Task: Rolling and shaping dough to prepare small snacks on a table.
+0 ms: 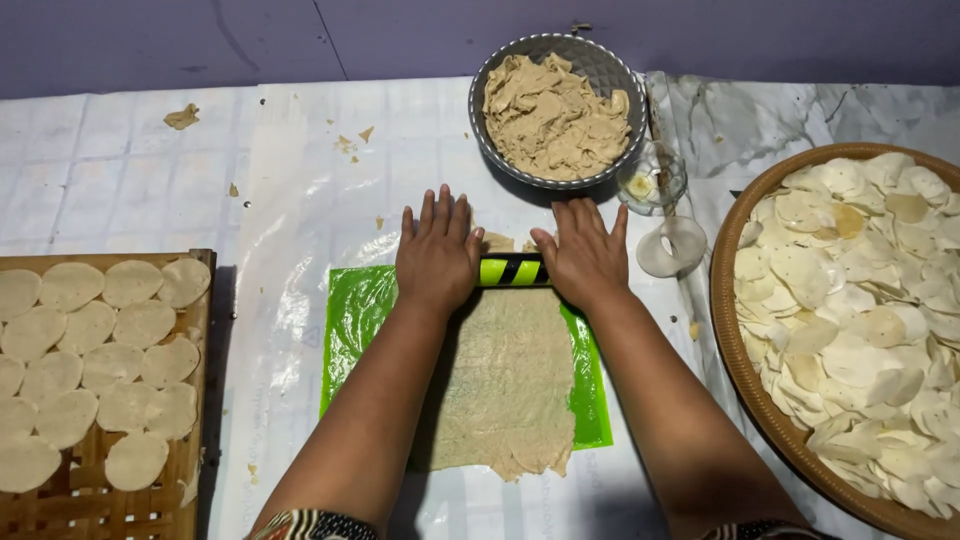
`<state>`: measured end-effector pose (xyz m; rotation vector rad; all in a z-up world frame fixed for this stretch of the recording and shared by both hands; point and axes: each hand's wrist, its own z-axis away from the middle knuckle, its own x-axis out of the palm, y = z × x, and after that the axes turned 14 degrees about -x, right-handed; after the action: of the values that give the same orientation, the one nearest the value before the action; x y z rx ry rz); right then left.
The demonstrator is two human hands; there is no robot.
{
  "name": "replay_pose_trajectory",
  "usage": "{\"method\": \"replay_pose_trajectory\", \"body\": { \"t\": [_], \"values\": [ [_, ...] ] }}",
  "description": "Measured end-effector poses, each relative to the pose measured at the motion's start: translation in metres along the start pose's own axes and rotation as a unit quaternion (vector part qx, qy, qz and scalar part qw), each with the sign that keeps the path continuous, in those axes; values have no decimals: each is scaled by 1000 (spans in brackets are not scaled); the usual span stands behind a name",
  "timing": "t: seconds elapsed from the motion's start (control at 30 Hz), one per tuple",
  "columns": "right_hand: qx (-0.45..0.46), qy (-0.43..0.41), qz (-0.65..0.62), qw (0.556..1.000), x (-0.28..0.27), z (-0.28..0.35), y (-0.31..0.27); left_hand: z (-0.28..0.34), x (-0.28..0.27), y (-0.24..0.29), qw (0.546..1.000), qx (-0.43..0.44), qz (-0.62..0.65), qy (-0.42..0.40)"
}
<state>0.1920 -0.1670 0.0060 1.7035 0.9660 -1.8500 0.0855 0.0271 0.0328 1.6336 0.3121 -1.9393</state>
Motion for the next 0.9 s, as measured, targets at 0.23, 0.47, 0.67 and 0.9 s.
{"method": "replay_pose_trajectory", "body": {
  "t": [0.23,0.47,0.67,0.9],
  "values": [
    [-3,-9,-22,1000,-17,75,-47,68,31,-26,992,77,41,87],
    [13,8,16,1000,17,-2,7,-6,18,-7,998,10,22,61],
    [-2,77,-23,997,13,-40,26,-49,-3,0,999,-31,30,-32],
    [-87,28,-48,995,-16,34,8,7,13,-61,965,187,134,125]
  ]
}}
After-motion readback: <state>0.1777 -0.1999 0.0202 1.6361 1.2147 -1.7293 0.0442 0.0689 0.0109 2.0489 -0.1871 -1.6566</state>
